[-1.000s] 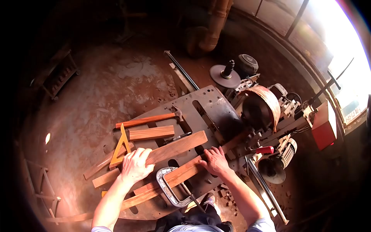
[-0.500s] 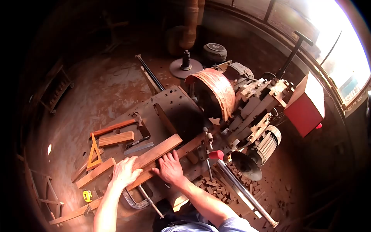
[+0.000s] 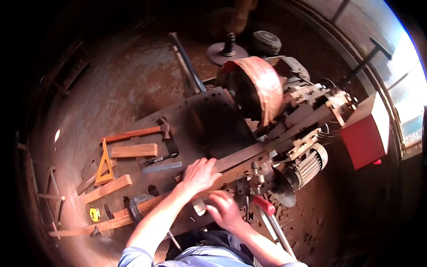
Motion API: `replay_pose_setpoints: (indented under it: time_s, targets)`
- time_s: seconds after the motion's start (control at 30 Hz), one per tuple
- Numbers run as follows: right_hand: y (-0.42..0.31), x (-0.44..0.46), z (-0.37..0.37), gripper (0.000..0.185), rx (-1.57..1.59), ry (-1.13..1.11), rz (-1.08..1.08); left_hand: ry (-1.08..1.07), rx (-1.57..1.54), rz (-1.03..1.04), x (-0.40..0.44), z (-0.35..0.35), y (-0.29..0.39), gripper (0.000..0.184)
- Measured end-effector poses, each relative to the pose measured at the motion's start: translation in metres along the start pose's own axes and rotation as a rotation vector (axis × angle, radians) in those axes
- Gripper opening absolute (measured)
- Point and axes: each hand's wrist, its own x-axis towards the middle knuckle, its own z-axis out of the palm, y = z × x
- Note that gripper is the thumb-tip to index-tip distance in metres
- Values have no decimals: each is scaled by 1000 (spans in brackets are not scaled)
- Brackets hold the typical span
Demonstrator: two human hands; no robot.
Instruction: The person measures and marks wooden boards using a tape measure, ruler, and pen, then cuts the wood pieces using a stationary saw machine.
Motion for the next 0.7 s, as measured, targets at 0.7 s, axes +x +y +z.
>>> replay_pose_setpoints:
  time_s: [0.7]
  targets:
    - [16,40,-19,63,-587,-54,39,265,-133,-109,10,34,2,21]
